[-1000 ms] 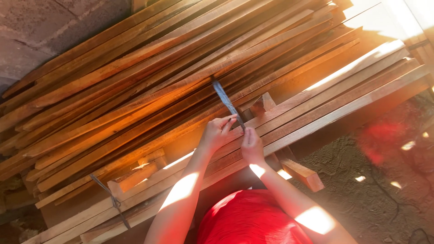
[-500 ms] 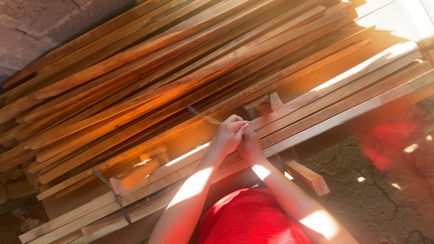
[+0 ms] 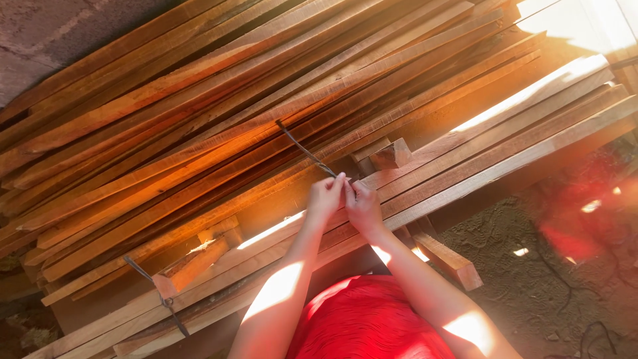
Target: Bundling several thin wood planks together using plastic straps.
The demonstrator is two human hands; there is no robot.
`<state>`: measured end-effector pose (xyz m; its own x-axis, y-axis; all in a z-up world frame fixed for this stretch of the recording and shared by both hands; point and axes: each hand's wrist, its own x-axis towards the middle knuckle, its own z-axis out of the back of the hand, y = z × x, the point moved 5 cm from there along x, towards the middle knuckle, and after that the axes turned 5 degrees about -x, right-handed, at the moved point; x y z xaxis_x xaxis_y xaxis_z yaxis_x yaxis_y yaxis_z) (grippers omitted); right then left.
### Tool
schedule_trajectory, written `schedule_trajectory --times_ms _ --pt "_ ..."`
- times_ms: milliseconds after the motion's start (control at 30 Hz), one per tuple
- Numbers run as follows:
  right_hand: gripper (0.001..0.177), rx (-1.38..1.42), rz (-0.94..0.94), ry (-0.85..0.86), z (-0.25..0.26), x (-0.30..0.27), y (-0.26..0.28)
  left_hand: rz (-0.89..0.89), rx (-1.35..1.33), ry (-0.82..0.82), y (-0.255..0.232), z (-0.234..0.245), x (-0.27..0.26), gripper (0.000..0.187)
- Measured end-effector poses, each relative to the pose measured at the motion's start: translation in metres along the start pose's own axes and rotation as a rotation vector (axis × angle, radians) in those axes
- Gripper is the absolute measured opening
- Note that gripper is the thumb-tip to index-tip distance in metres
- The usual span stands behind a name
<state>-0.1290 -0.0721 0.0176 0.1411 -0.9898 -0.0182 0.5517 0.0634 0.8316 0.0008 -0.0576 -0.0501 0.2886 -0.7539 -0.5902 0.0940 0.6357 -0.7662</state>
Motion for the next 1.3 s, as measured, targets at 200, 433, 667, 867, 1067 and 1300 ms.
schedule_trajectory --times_ms 200,433,667,867,1067,1300 --pt "0.016 0.053 -0.008 0.043 0.002 0.006 -0.002 -0.189 -0.198 0.169 0.038 -0.011 0.053 0.033" --pt "0.02 0.128 -0.1 0.061 -0.002 0.006 -0.015 -0.156 -0.427 0.203 0.061 -0.017 0.064 0.032" --pt "0.021 0.142 -0.223 0.117 -0.009 0.014 -0.016 0.073 -0.554 0.512 0.05 -0.004 0.047 0.028" --pt "0.02 0.191 -0.313 0.124 -0.011 0.017 -0.026 0.072 -0.459 0.492 0.042 0.0 0.039 0.024" --pt "0.02 0.371 -0.322 0.073 -0.019 0.0 -0.036 0.016 -0.405 0.375 0.052 -0.002 0.043 0.023" --pt "0.042 -0.25 0.172 0.124 0.006 0.008 0.014 -0.125 -0.389 0.361 0.047 0.004 0.042 0.023"
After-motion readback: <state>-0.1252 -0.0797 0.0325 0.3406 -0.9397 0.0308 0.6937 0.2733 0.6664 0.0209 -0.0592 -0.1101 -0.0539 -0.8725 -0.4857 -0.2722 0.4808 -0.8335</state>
